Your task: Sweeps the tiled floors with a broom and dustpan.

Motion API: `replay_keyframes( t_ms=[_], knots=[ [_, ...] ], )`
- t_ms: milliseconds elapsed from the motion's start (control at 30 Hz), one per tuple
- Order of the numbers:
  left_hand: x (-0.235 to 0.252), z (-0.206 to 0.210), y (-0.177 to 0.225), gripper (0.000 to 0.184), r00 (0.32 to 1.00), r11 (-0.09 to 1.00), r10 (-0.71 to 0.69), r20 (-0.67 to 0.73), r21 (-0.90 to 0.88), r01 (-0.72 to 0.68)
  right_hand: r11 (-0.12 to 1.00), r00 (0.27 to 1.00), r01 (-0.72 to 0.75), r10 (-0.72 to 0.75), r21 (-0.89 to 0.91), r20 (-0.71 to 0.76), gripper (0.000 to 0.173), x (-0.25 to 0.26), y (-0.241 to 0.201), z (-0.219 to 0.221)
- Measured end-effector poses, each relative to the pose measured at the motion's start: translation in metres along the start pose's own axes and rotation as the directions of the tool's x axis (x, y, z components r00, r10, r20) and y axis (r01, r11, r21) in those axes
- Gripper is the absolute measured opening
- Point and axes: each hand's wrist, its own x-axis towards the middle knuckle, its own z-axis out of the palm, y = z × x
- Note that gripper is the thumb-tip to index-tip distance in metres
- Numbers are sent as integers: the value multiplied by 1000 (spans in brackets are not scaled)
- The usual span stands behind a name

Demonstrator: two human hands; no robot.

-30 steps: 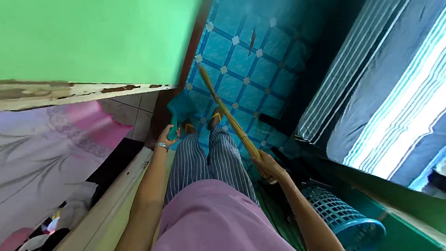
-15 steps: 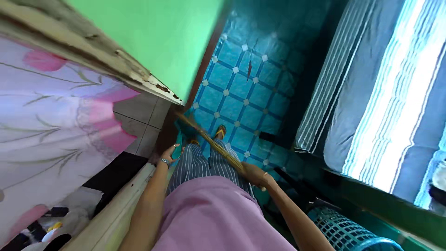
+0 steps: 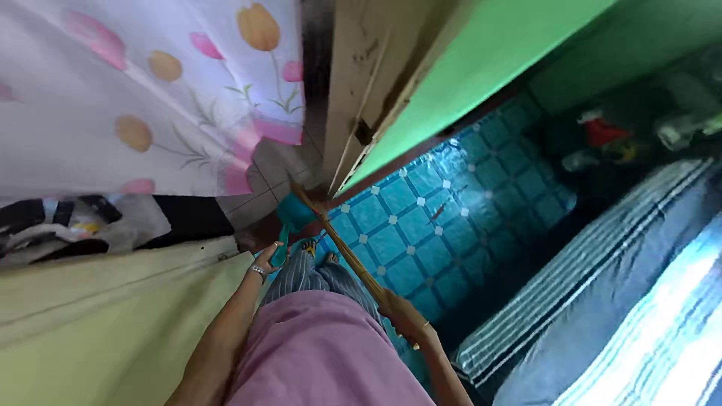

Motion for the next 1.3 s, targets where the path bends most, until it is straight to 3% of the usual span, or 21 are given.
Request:
replay_keyframes(
  t_ms=[200,367,533,633,733,867,1033,1167,1300],
  knots=[
    [-16,-15,-27,20,995,976,96,-25,-194,-99,882,999,12,-29,-472,-30,70,-27,-40,-45],
    [-29,-36,-35,22,990,951,125,-69,-276,-139,770,992,116,-126,-628,29,74,-36,-100,-55],
    [-29,-64,-32,20,991,912,135,-6,-389,-127,847,932,354,-356,-397,70,73,4,-152,-22],
    [-27,-80,-21,20,991,890,128,23,-443,-105,912,915,395,-401,-114,-39,68,18,-193,2],
    [-32,-95,-5,17,994,886,106,19,-455,-86,892,879,446,-423,68,-221,61,21,-239,18],
    [-34,-118,16,17,993,890,114,27,-446,-90,888,864,449,-403,99,-302,59,-6,-286,12],
    [-38,-135,41,17,990,873,139,-5,-472,-125,865,852,500,-481,48,-205,63,-33,-316,5],
    [-29,-144,69,18,983,809,181,-2,-569,-150,819,809,574,-567,-1,-153,56,-18,-397,-9],
    [-24,-151,96,19,970,747,240,39,-645,-159,703,687,710,-704,-40,-179,54,-7,-486,-39]
  ],
)
